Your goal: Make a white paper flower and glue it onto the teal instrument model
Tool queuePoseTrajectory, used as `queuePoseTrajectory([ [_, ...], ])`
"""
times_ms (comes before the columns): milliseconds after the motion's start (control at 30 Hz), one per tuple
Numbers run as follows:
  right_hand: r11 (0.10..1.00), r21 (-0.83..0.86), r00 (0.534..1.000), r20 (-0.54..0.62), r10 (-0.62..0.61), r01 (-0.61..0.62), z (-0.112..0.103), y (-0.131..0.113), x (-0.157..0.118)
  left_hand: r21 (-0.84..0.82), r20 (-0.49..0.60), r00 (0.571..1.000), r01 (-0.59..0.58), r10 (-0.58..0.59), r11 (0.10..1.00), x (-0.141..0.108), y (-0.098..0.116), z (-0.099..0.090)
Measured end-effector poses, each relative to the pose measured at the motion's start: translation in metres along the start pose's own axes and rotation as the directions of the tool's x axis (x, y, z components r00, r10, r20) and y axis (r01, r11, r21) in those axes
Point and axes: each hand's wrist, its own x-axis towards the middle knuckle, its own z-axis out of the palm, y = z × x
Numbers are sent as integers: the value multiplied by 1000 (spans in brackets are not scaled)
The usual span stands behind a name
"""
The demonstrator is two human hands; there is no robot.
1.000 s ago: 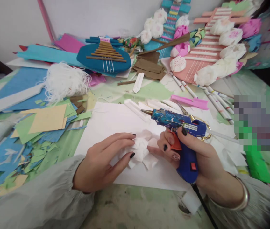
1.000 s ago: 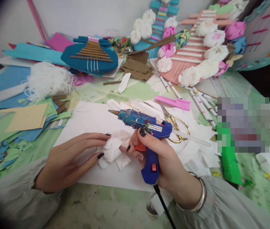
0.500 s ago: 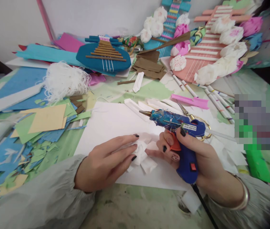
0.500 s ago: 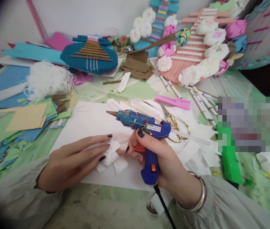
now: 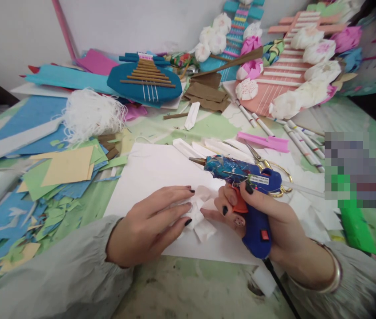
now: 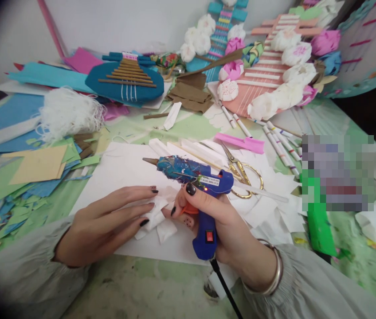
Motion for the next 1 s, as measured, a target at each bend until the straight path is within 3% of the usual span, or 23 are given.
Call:
queuePoseTrajectory([
  [233, 1000, 19, 999, 25, 21, -21, -2, 2, -1, 102, -35, 997, 78, -74, 992, 2, 1, -3],
  [400, 999, 36, 999, 23, 26, -27, -1, 2, -1, 156, -52, 997, 67, -59, 985, 0, 3, -4],
  [567, 999, 41, 999, 30, 15, -16, -1, 2, 0, 108, -92, 994, 66, -56, 992, -6, 1, 2],
  [1000, 999, -34, 1000, 5, -21, 21, 0, 0, -2, 29, -19, 999, 48, -47, 998, -7, -1, -1],
])
